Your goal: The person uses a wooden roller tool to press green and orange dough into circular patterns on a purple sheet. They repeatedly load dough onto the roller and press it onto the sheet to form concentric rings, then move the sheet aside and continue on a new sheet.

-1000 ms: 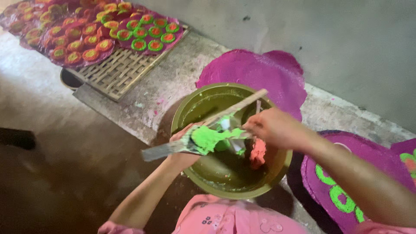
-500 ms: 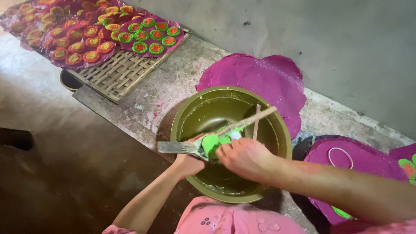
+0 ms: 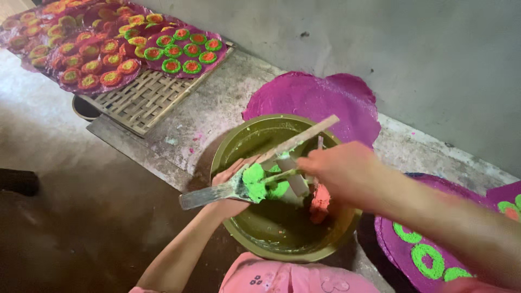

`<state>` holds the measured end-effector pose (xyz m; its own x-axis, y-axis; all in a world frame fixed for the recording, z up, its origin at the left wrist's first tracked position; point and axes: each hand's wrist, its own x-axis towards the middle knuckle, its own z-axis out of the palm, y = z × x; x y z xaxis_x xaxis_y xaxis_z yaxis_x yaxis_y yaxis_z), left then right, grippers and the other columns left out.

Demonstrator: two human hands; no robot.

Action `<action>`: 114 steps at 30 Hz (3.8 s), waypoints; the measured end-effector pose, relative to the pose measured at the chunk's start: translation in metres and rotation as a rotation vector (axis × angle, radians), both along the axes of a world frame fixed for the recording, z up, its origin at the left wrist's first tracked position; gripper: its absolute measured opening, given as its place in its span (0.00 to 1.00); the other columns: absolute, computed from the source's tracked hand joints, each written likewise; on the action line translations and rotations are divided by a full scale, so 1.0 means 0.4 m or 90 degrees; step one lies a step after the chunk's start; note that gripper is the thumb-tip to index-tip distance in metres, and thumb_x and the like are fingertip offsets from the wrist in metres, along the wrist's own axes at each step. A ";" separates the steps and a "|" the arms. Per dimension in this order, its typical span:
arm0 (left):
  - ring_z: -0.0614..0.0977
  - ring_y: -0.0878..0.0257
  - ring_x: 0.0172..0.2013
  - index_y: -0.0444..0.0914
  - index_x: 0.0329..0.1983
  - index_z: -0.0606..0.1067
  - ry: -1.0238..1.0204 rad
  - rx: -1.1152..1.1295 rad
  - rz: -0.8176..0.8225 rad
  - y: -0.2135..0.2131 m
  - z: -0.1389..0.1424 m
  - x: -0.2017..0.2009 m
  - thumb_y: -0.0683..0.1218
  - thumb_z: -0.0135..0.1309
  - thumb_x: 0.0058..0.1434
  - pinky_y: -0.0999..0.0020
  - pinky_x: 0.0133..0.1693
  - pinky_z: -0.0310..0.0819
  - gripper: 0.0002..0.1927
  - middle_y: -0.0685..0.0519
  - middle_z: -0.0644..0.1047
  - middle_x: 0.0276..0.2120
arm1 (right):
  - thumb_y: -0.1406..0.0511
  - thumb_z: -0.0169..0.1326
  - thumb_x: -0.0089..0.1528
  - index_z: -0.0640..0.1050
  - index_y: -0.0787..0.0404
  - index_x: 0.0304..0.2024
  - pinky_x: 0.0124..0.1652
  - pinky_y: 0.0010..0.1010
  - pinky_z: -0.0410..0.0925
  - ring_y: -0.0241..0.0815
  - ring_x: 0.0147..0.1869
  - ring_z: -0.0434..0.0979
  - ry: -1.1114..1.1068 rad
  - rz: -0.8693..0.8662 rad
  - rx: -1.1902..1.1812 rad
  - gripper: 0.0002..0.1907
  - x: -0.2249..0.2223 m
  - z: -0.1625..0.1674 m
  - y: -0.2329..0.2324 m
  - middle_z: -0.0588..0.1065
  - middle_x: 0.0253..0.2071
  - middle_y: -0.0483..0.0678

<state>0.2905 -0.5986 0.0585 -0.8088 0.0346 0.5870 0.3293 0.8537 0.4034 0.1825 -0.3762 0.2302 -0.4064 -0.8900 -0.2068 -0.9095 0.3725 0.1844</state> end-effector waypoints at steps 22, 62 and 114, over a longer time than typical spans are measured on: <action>0.81 0.53 0.58 0.45 0.59 0.75 0.043 0.002 0.071 -0.017 -0.057 -0.051 0.47 0.63 0.52 0.60 0.55 0.78 0.29 0.53 0.77 0.61 | 0.60 0.64 0.45 0.73 0.59 0.50 0.29 0.39 0.74 0.48 0.33 0.82 0.012 0.101 0.092 0.31 0.045 -0.005 -0.102 0.77 0.37 0.49; 0.73 0.37 0.61 0.34 0.60 0.72 -0.016 0.042 0.289 -0.045 0.011 -0.078 0.53 0.59 0.57 0.47 0.55 0.72 0.30 0.43 0.65 0.69 | 0.70 0.51 0.66 0.70 0.53 0.69 0.35 0.33 0.69 0.41 0.32 0.74 -0.609 -0.201 -0.468 0.28 0.051 -0.305 0.026 0.78 0.33 0.57; 0.81 0.55 0.43 0.42 0.51 0.75 -0.512 0.336 -0.251 0.229 0.080 0.094 0.46 0.68 0.46 0.61 0.45 0.75 0.27 0.47 0.80 0.43 | 0.52 0.55 0.69 0.58 0.61 0.74 0.74 0.50 0.58 0.67 0.81 0.60 -0.355 0.180 -0.686 0.38 0.179 -0.212 0.247 0.61 0.75 0.64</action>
